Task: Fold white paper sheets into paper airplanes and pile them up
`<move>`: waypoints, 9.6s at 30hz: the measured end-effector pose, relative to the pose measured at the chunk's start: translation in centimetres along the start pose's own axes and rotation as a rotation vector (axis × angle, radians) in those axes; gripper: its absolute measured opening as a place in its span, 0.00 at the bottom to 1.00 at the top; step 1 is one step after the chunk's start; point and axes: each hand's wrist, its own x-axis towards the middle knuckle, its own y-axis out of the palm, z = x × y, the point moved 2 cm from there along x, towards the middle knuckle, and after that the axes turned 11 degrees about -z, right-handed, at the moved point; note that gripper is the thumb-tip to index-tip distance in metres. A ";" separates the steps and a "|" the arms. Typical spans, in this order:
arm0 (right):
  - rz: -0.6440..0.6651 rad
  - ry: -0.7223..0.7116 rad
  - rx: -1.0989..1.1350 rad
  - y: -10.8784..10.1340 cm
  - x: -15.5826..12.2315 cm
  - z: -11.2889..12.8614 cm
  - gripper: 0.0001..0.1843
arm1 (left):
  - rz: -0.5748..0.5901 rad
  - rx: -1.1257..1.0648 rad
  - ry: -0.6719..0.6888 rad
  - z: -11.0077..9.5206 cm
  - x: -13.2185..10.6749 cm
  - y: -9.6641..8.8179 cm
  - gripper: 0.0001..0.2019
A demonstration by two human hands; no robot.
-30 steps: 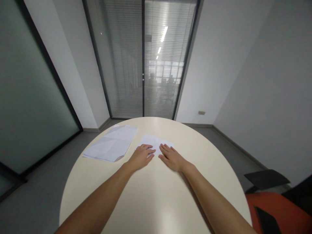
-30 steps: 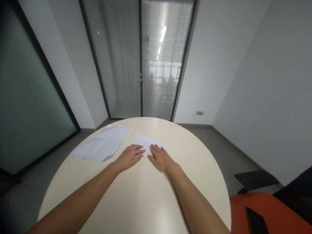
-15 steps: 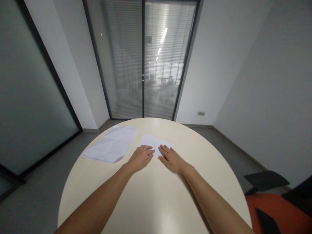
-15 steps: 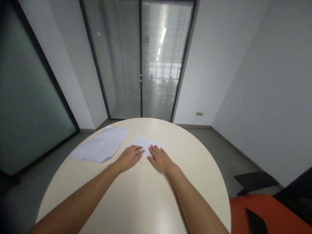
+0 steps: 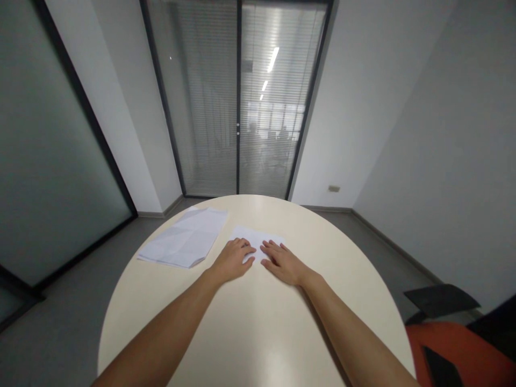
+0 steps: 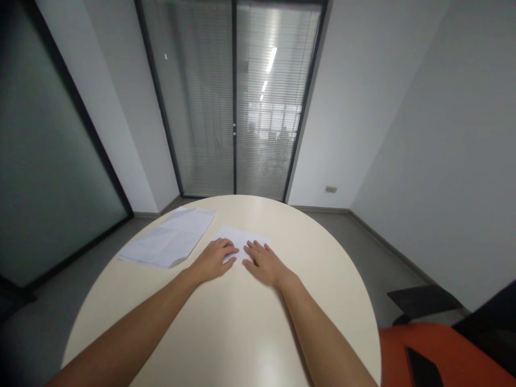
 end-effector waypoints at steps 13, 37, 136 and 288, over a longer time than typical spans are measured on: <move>-0.115 0.090 -0.080 0.1 0.4 -0.9 0.26 | 0.102 0.008 0.056 0.1 0.2 0.6 0.22; -0.214 -0.004 -0.167 -1.1 1.1 -1.0 0.19 | 0.130 0.020 0.080 -1.6 0.3 -0.6 0.23; -0.108 -0.055 -0.061 -3.3 0.2 -0.9 0.19 | 0.099 -0.300 0.082 -1.3 -0.4 -1.8 0.14; 0.133 0.149 -0.072 -0.4 0.1 1.1 0.42 | 0.213 0.171 -0.197 -1.9 -1.4 0.8 0.32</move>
